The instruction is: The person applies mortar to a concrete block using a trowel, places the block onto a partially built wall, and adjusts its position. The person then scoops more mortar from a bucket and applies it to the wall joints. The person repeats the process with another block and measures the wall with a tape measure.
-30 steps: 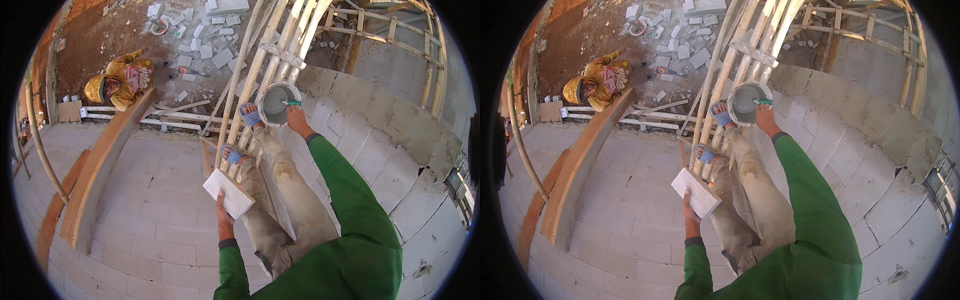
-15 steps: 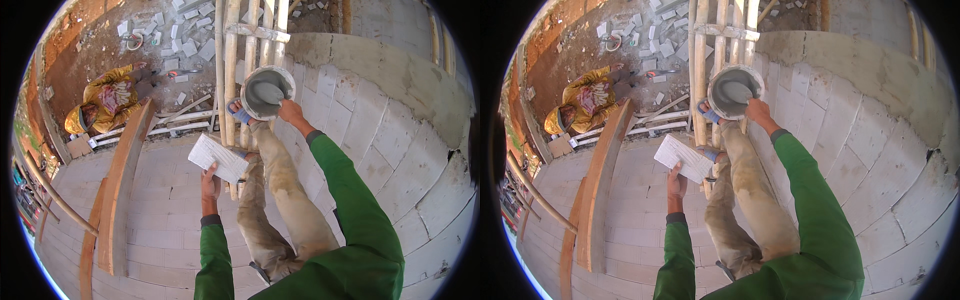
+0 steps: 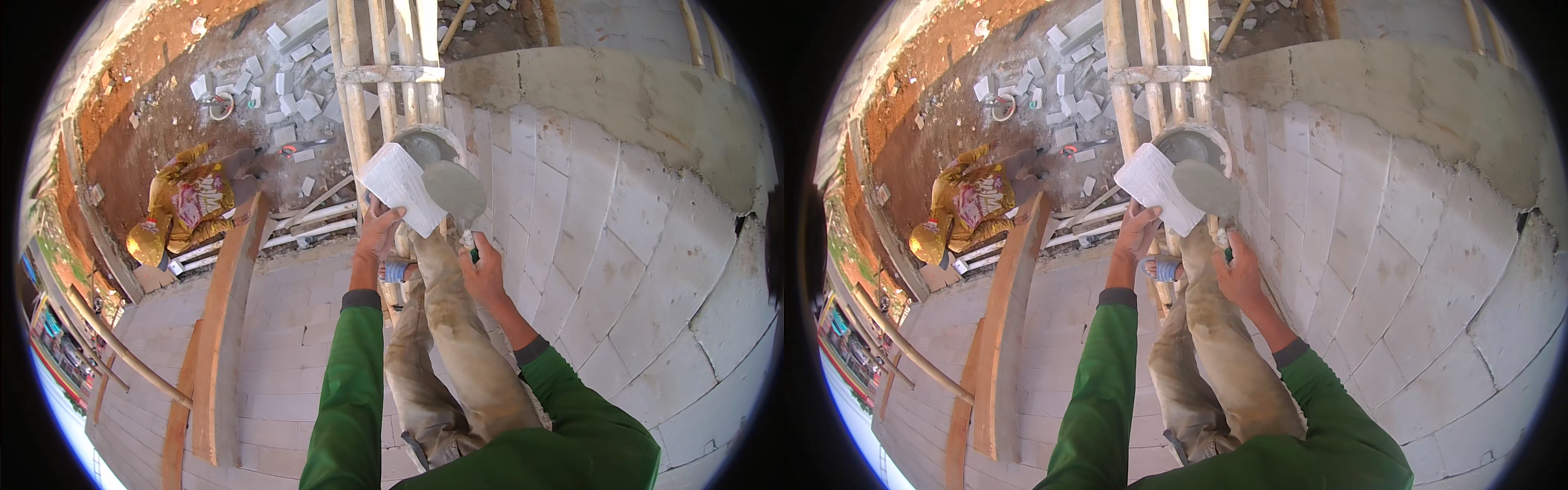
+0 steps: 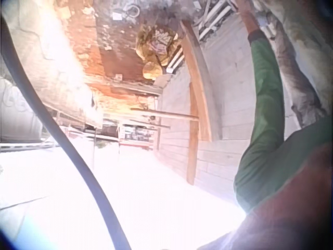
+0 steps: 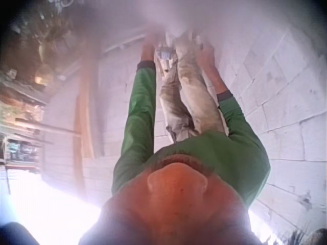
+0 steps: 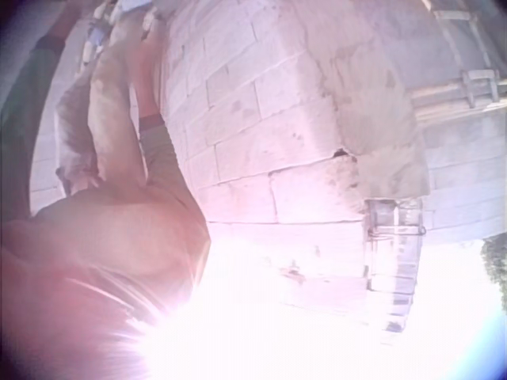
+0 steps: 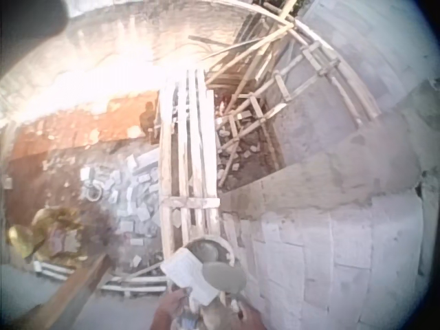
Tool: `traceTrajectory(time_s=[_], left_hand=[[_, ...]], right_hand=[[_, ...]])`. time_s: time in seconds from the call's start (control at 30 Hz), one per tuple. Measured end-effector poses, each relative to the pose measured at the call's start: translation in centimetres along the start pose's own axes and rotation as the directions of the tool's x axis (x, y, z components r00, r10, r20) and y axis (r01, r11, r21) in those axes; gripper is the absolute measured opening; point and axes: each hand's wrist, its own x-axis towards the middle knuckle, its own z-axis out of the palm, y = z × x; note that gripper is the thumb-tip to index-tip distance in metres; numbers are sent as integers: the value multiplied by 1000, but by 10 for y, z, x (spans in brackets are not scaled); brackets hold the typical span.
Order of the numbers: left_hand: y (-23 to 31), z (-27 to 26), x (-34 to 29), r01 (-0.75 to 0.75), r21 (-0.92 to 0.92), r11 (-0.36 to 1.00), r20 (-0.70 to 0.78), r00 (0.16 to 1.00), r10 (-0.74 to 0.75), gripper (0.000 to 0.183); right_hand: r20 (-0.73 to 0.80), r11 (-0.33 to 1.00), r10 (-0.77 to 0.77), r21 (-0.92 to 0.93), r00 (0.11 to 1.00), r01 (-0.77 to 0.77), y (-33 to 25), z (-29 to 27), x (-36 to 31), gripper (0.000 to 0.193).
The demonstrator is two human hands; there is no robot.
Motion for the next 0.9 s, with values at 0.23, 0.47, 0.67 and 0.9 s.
traceTrajectory(time_s=[0.23, 0.47, 0.67, 0.9], left_hand=[[14, 35, 6, 11, 110, 994, 103, 994, -23, 89], [44, 58, 5, -15, -17, 1000, 70, 997, 16, 70], [63, 66, 3, -89, -33, 995, 77, 993, 92, 67], [80, 71, -16, 27, -22, 999, 75, 997, -25, 70]], right_hand=[[-115, 993, -120, -35, 986, 117, -14, 10, -1, 25], [-102, 998, -38, -61, 994, 32, -13, -16, -24, 38], [-76, 994, -93, -57, 993, 89, -33, -37, -17, 37], [-150, 969, -228, 57, 962, 239, -21, -55, -26, 34]])
